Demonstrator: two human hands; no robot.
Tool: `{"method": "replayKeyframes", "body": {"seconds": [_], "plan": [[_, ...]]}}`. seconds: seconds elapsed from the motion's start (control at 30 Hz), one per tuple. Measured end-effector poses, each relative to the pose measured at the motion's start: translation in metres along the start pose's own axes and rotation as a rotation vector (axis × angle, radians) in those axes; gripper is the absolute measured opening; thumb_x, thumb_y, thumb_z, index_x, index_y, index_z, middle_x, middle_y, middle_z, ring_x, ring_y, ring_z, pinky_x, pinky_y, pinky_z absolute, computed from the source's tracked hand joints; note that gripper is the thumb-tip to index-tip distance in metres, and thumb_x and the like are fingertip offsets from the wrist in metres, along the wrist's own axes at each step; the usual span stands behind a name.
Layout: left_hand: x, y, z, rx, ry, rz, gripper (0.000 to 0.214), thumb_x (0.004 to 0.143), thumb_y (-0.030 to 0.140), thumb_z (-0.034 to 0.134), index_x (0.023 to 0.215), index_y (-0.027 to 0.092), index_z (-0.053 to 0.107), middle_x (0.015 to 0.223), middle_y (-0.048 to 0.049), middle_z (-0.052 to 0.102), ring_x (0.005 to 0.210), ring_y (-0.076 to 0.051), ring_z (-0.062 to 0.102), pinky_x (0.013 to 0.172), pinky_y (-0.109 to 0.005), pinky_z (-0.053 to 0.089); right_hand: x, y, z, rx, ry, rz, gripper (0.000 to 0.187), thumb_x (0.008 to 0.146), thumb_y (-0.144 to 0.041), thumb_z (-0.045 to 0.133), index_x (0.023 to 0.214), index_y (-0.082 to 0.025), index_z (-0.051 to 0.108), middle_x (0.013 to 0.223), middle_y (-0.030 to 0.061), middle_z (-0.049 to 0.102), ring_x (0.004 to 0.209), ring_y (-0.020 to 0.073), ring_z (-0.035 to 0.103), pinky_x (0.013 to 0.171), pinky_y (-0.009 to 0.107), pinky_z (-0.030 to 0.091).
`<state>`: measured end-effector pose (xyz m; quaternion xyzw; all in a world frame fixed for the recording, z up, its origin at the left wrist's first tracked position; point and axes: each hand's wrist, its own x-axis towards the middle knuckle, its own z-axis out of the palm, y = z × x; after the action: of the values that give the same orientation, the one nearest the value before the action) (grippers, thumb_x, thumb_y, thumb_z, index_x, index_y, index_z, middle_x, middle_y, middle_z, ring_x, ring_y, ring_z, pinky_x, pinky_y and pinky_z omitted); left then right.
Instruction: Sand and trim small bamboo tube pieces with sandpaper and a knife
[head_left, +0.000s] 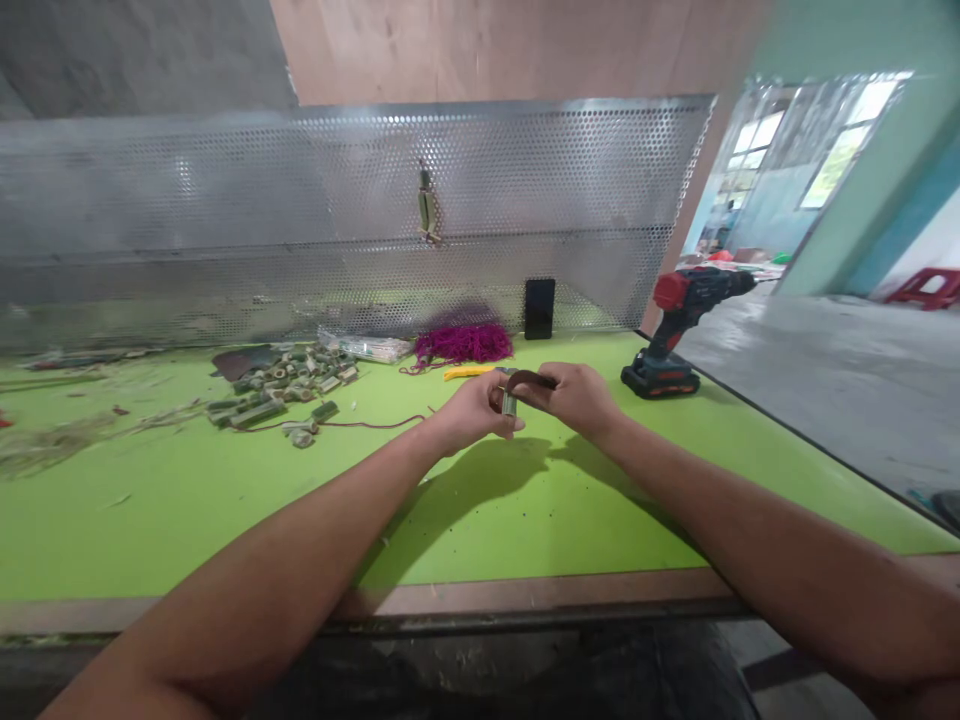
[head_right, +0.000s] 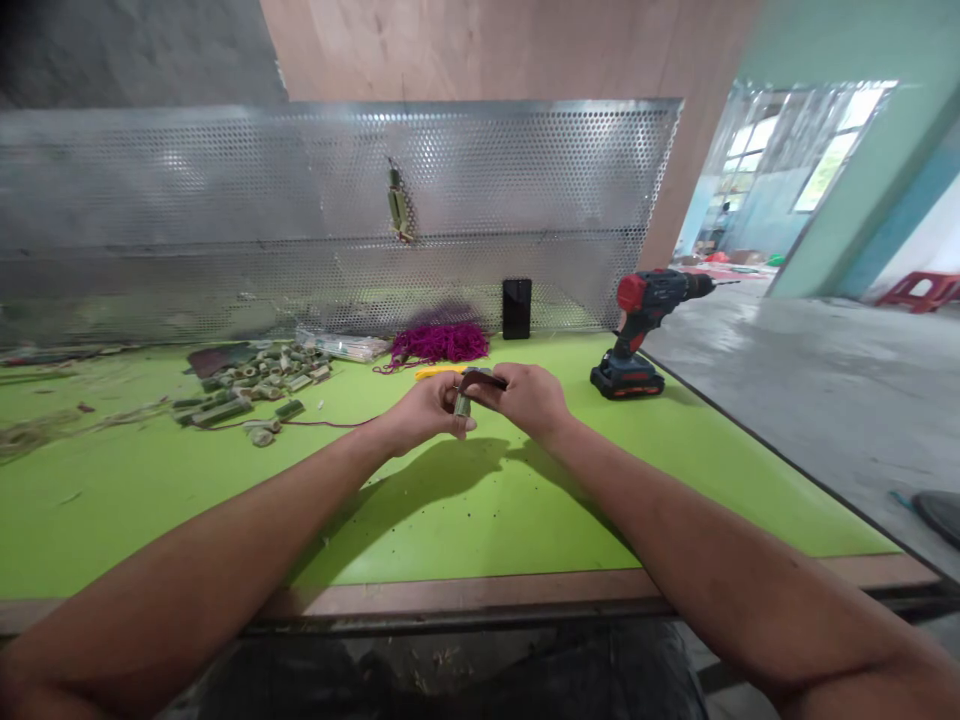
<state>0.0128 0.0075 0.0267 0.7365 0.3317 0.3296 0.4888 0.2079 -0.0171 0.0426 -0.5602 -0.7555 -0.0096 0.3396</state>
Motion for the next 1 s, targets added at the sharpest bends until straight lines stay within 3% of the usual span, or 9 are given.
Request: {"method": "replayKeyframes", "body": {"seconds": [0.2, 0.33, 0.47, 0.6, 0.73, 0.87, 1.0], "plan": [[-0.0010, 0.0010, 0.0018, 0.003, 0.027, 0.007, 0.043, 0.066, 0.015, 0.082, 0.099, 0.015, 0.055, 0.079, 0.0000, 0.061, 0.066, -0.012, 0.063, 0.064, -0.033, 0.058, 0.0001, 0.0016, 0.0010, 0.011, -0.042, -0.036, 0.049, 0.080, -0.066, 0.059, 0.066, -0.020, 0.064, 0.058, 0.0007, 0.055, 0.053, 0.0127, 0.043, 0.052, 0.027, 0.022], [-0.0014, 0.0000, 0.0023, 0.001, -0.010, 0.013, 0.045, 0.067, 0.018, 0.082, 0.103, 0.015, 0.056, 0.072, 0.0022, 0.057, 0.065, -0.013, 0.063, 0.063, -0.033, 0.058, 0.0009, 0.0029, 0.0015, 0.008, 0.009, -0.005, 0.051, 0.080, -0.067, 0.058, 0.067, -0.019, 0.065, 0.058, 0.0013, 0.055, 0.052, 0.0124, 0.042, 0.051, 0.027, 0.022], [-0.0002, -0.0025, 0.0022, 0.052, 0.037, 0.019, 0.042, 0.067, 0.016, 0.081, 0.100, 0.015, 0.056, 0.080, -0.0015, 0.062, 0.067, -0.013, 0.064, 0.062, -0.031, 0.057, 0.0006, 0.0013, 0.0018, 0.050, -0.089, -0.058, 0.045, 0.079, -0.063, 0.062, 0.068, -0.019, 0.066, 0.058, 0.0003, 0.057, 0.053, 0.0120, 0.044, 0.052, 0.026, 0.024], [-0.0001, -0.0021, 0.0022, 0.013, 0.008, 0.018, 0.043, 0.068, 0.017, 0.081, 0.102, 0.015, 0.055, 0.074, 0.0020, 0.058, 0.064, -0.012, 0.062, 0.063, -0.031, 0.058, 0.0008, 0.0009, 0.0024, 0.053, -0.030, 0.001, 0.048, 0.080, -0.065, 0.059, 0.071, -0.018, 0.068, 0.059, 0.0012, 0.057, 0.053, 0.0124, 0.044, 0.051, 0.026, 0.024], [-0.0016, -0.0006, 0.0014, 0.057, 0.039, 0.009, 0.041, 0.067, 0.016, 0.081, 0.100, 0.015, 0.055, 0.080, -0.0019, 0.063, 0.068, -0.014, 0.064, 0.062, -0.031, 0.057, 0.0006, 0.0023, 0.0035, 0.101, -0.116, -0.052, 0.045, 0.079, -0.062, 0.062, 0.069, -0.018, 0.067, 0.059, 0.0009, 0.058, 0.054, 0.0124, 0.046, 0.052, 0.026, 0.026], [-0.0012, -0.0018, 0.0005, 0.041, 0.014, -0.001, 0.043, 0.068, 0.018, 0.080, 0.103, 0.016, 0.055, 0.078, 0.0003, 0.060, 0.067, -0.013, 0.064, 0.064, -0.032, 0.057, 0.0018, 0.0042, 0.0042, 0.141, -0.080, -0.021, 0.047, 0.078, -0.064, 0.061, 0.073, -0.017, 0.070, 0.060, 0.0017, 0.059, 0.055, 0.0130, 0.048, 0.051, 0.026, 0.027], [0.0003, -0.0040, -0.0002, 0.040, 0.011, 0.029, 0.044, 0.065, 0.016, 0.081, 0.099, 0.015, 0.054, 0.080, -0.0007, 0.062, 0.069, -0.013, 0.063, 0.061, -0.028, 0.055, 0.0002, 0.0036, 0.0055, 0.193, -0.190, -0.042, 0.046, 0.076, -0.063, 0.064, 0.074, -0.018, 0.071, 0.061, 0.0017, 0.061, 0.056, 0.0136, 0.051, 0.051, 0.025, 0.029]]}}
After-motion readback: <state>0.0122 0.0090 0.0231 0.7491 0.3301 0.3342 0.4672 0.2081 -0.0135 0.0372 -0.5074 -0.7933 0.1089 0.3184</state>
